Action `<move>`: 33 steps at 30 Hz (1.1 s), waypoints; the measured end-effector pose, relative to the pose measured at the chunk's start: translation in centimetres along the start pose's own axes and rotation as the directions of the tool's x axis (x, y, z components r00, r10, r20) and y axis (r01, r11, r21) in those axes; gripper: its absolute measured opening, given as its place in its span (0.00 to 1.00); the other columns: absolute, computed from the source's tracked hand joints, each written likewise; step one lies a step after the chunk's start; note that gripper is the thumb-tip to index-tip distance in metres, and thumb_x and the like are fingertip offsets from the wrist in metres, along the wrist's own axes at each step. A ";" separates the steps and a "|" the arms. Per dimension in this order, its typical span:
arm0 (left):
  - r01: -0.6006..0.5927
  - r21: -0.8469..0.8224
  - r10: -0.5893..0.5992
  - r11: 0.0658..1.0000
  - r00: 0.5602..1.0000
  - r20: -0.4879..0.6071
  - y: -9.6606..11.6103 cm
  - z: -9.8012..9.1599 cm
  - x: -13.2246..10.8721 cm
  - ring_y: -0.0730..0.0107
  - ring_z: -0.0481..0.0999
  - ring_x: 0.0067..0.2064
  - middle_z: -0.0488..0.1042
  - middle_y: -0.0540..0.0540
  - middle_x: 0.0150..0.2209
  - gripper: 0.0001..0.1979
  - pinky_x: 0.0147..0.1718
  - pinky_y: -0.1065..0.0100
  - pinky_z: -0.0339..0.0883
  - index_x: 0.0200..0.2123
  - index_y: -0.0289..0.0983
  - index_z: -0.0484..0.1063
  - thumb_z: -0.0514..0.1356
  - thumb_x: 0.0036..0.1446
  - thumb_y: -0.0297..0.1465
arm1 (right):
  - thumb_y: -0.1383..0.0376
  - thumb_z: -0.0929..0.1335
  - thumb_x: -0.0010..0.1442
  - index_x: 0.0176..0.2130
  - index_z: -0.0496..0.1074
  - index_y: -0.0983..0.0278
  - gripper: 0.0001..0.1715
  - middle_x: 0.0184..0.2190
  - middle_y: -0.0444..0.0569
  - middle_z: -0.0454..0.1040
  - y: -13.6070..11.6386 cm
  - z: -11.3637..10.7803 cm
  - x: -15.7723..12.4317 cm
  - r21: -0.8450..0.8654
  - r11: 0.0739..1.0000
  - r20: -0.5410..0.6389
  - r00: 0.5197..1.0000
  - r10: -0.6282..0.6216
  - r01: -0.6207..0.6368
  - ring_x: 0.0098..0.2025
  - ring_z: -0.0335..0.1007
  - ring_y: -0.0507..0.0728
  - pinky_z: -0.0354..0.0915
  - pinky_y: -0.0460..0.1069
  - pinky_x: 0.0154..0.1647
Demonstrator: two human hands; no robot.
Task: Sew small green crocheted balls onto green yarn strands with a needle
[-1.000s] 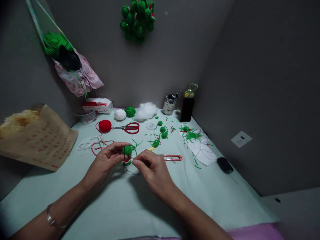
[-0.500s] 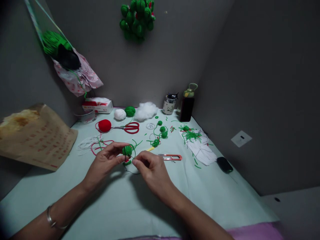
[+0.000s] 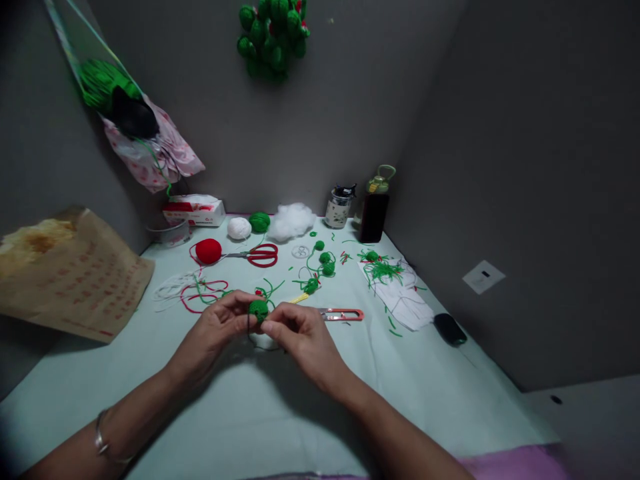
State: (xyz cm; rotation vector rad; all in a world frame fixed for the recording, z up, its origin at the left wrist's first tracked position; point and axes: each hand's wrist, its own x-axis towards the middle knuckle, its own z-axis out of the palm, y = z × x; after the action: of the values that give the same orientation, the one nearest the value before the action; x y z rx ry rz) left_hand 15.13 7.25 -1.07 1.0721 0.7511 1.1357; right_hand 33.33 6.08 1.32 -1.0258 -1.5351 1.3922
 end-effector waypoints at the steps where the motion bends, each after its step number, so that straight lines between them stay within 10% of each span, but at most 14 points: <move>1: 0.006 -0.010 -0.006 1.000 1.000 0.003 0.0 0.0 0.0 0.71 0.76 0.34 0.77 0.49 0.34 0.11 0.35 0.70 0.69 0.39 0.37 0.77 0.70 0.53 0.32 | 0.55 0.71 0.59 0.27 0.71 0.65 0.17 0.20 0.41 0.62 0.0 0.0 0.0 -0.004 1.000 0.001 1.000 -0.018 0.018 0.24 0.54 0.48 0.51 0.45 0.24; 29: -0.117 0.193 0.133 0.974 0.988 -0.074 -0.2 0.4 -0.4 0.68 0.76 0.42 0.76 0.48 0.40 0.11 0.42 0.69 0.72 0.41 0.38 0.77 0.69 0.52 0.31 | 0.58 0.68 0.64 0.32 0.68 0.65 0.13 0.23 0.41 0.63 1.1 -0.6 0.7 -0.053 0.998 0.042 0.999 -0.027 0.029 0.24 0.58 0.49 0.57 0.45 0.26; 33: -0.103 0.189 0.120 0.977 0.990 -0.080 -0.1 0.4 -0.2 0.66 0.75 0.45 0.75 0.47 0.42 0.13 0.43 0.68 0.71 0.43 0.38 0.75 0.68 0.53 0.31 | 0.62 0.67 0.65 0.33 0.73 0.65 0.10 0.29 0.46 0.72 1.0 -0.6 1.0 -0.244 0.954 -0.012 0.983 -0.184 0.175 0.32 0.67 0.52 0.62 0.47 0.35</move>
State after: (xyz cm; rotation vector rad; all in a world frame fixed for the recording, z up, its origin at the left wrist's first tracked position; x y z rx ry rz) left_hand 15.44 6.91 -1.07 1.2370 0.8907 1.2353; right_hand 33.64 7.26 0.41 -1.0190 -1.7570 1.0759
